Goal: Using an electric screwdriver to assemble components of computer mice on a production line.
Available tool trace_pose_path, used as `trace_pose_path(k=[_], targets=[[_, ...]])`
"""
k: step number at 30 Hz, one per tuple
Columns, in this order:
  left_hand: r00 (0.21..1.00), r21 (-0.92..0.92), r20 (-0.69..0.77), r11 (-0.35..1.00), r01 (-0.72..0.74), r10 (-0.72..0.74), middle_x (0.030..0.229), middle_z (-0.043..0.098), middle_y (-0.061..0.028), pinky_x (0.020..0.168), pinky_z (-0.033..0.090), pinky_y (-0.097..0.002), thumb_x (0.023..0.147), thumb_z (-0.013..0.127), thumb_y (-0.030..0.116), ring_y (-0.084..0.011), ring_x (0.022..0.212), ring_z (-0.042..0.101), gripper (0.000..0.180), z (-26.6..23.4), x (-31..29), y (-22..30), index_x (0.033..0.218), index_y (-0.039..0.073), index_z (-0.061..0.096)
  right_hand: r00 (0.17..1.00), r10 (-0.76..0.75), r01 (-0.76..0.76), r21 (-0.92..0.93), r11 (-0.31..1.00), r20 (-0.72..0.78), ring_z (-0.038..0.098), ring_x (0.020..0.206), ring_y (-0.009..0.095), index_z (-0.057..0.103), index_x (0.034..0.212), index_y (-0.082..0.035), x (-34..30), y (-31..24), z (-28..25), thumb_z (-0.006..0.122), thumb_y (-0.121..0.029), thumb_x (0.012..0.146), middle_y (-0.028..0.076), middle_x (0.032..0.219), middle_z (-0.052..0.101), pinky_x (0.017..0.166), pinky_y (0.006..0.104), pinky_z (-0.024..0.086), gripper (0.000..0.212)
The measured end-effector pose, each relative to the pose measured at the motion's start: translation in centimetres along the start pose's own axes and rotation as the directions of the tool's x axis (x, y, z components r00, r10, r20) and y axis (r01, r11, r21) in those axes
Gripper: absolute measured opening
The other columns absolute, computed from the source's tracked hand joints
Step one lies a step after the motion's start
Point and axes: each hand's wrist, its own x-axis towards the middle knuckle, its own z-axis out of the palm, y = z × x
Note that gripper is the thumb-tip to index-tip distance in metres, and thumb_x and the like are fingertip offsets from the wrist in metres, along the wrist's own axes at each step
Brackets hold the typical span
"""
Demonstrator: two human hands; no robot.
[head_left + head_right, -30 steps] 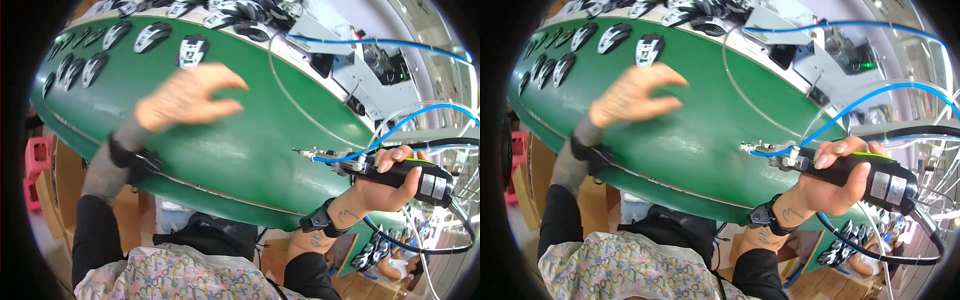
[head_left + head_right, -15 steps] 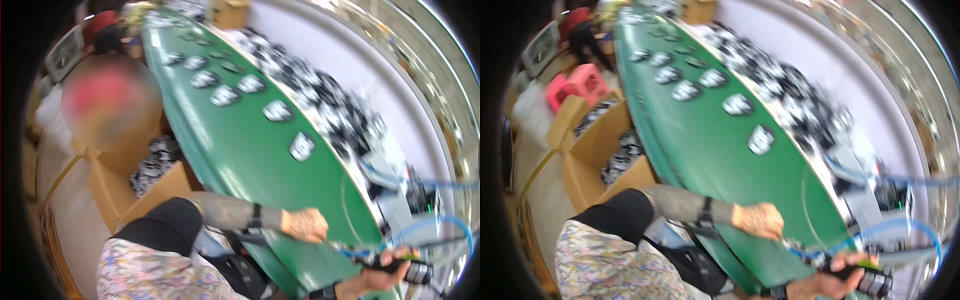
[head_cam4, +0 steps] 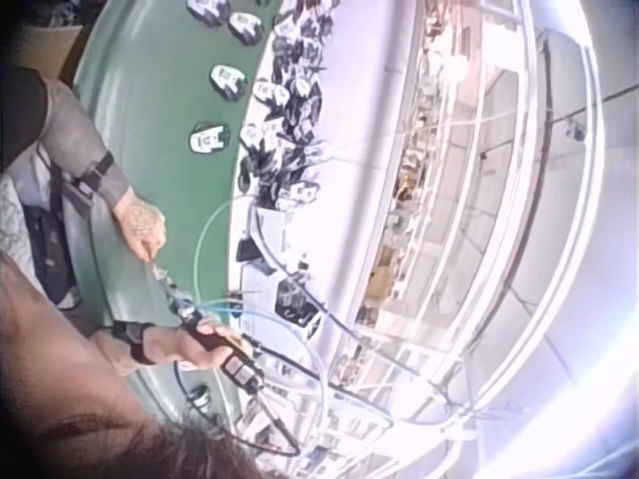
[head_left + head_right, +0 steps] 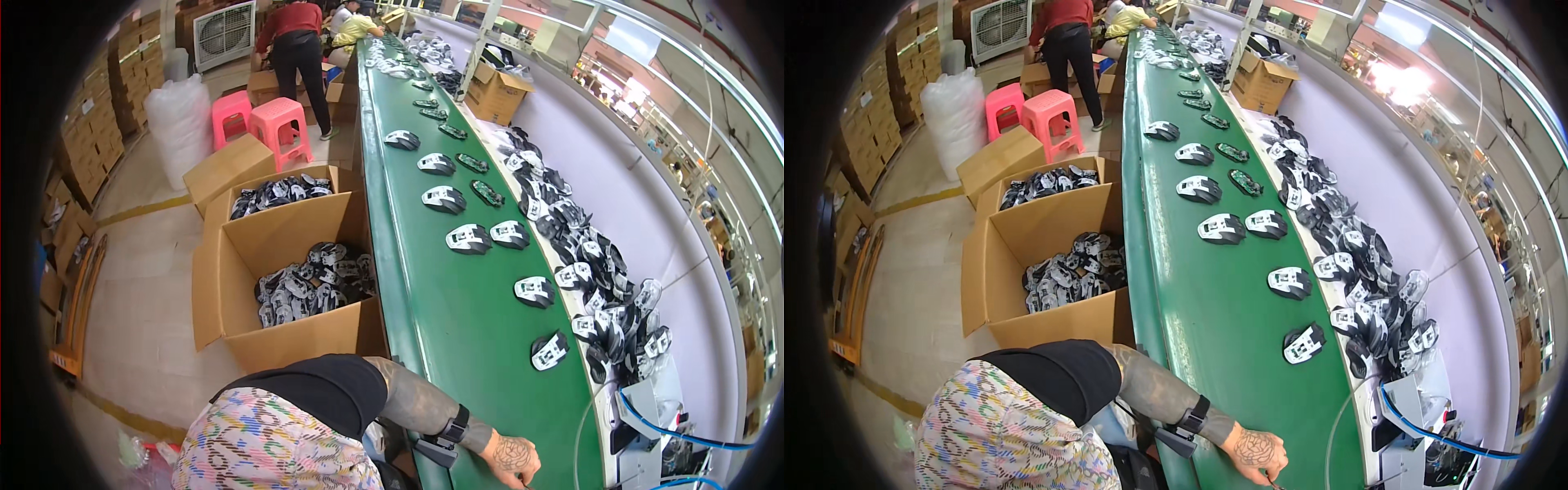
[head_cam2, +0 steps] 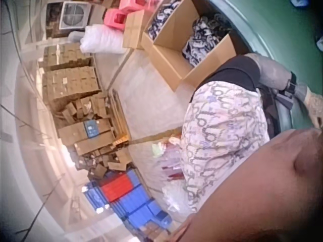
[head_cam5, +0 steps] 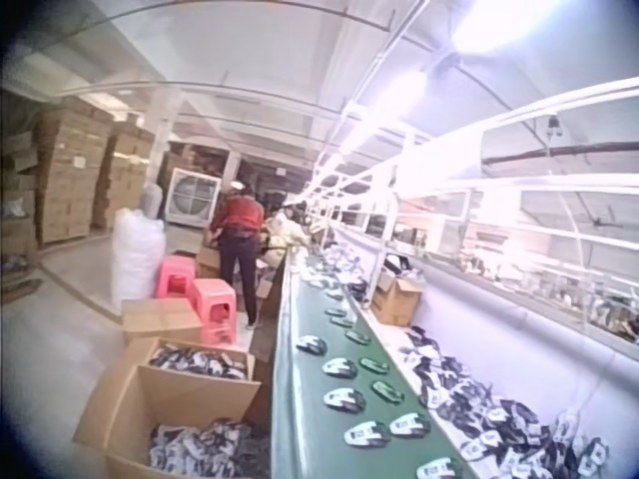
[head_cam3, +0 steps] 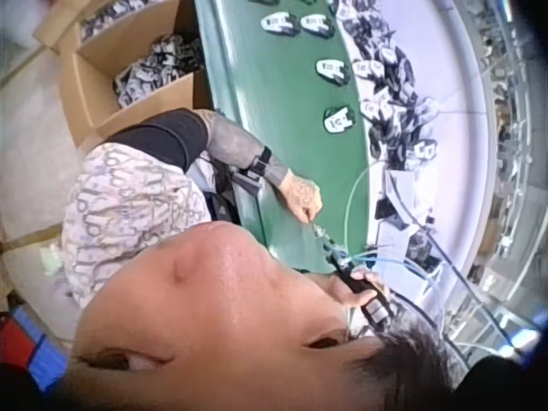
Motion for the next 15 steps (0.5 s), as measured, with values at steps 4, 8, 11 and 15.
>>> trace_pose_path(k=[4, 8, 11, 15], targets=[[0.975, 0.024, -0.054, 0.977, -0.213, 0.214, 0.076, 0.06, -0.0095, 0.061, 0.047, -0.0367, 0.079, 0.064, 0.028, -0.0265, 0.071, 0.059, 0.022, 0.0, 0.1, 0.0, 0.081, 0.006, 0.064, 0.996, 0.066, -0.071, 0.078, 0.994, 0.056, 0.051, 0.06, 0.018, 0.044, 0.108, -0.005, -0.4, -0.4, -1.1, 0.055, -0.024, 0.088, 0.01, 0.083, 0.055, 0.046, 0.0235, 0.04, 0.03], [0.945, 0.109, -0.087, 0.946, -0.305, 0.315, 0.074, 0.061, -0.0069, 0.059, 0.047, -0.0364, 0.078, 0.064, 0.028, -0.0248, 0.069, 0.059, 0.018, 0.1, -0.6, 0.4, 0.077, 0.01, 0.065, 0.991, 0.111, -0.117, 0.084, 0.99, 0.07, 0.051, 0.06, 0.019, 0.044, 0.108, -0.006, -1.2, -0.8, -2.0, 0.054, -0.025, 0.088, 0.011, 0.084, 0.055, 0.046, 0.0241, 0.04, 0.03], [0.934, 0.138, -0.061, 0.93, -0.342, 0.353, 0.077, 0.061, -0.0046, 0.06, 0.046, -0.0363, 0.077, 0.066, 0.034, -0.0234, 0.071, 0.059, 0.024, 0.4, -0.4, 0.4, 0.08, 0.01, 0.064, 0.988, 0.139, -0.145, 0.108, 0.983, 0.063, 0.051, 0.06, 0.019, 0.045, 0.108, -0.004, -1.4, -1.0, -1.9, 0.055, -0.024, 0.087, 0.013, 0.084, 0.055, 0.047, 0.0252, 0.04, 0.031], [0.972, 0.165, -0.044, 0.961, -0.223, 0.233, 0.074, 0.06, -0.0054, 0.062, 0.045, -0.0364, 0.063, 0.068, 0.041, -0.0248, 0.073, 0.059, 0.032, -2.3, 1.2, 0.6, 0.078, 0.013, 0.065, 0.861, -0.506, 0.352, -0.781, 0.517, 0.054, 0.046, 0.054, 0.015, 0.049, 0.109, -0.001, -1.0, 2.1, -7.9, 0.05, -0.022, 0.087, 0.01, 0.076, 0.055, 0.046, 0.0225, 0.037, 0.03]])
